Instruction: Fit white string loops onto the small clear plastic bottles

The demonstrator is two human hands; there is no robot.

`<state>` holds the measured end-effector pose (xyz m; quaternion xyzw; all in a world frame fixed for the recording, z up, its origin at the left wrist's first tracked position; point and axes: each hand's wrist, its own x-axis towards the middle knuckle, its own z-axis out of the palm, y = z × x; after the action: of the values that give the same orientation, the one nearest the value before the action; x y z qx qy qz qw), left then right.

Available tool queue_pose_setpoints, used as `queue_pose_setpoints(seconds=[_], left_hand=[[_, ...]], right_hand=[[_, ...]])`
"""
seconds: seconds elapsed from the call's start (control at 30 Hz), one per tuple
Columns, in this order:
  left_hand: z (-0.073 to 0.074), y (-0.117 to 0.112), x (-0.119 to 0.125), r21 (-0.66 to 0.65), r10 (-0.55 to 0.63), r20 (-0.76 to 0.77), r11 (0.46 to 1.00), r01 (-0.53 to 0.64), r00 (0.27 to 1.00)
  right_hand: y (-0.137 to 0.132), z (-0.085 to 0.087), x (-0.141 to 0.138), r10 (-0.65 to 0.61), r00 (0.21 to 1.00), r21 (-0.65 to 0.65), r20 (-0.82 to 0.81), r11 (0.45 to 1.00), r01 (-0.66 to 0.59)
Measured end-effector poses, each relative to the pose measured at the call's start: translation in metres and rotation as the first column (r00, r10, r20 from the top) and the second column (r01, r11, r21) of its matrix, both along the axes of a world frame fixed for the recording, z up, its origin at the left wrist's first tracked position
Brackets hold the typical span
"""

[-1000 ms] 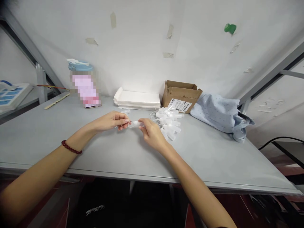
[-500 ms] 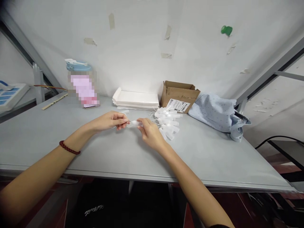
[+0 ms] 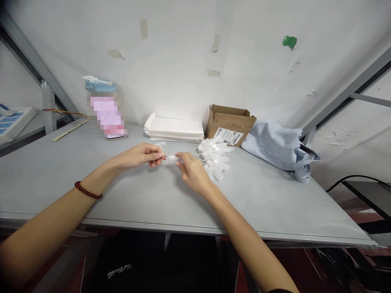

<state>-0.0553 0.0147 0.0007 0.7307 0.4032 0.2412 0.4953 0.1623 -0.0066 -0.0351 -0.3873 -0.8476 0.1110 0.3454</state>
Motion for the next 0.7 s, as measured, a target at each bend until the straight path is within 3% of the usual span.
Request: queue_pose_setpoints(seconds=[0.7], left_hand=[[-0.010, 0.001, 0.006, -0.014, 0.005, 0.007, 1.000, -0.005, 1.000]], right_hand=[[0.000, -0.004, 0.000, -0.005, 0.998, 0.091, 0.060, 0.996, -0.001]])
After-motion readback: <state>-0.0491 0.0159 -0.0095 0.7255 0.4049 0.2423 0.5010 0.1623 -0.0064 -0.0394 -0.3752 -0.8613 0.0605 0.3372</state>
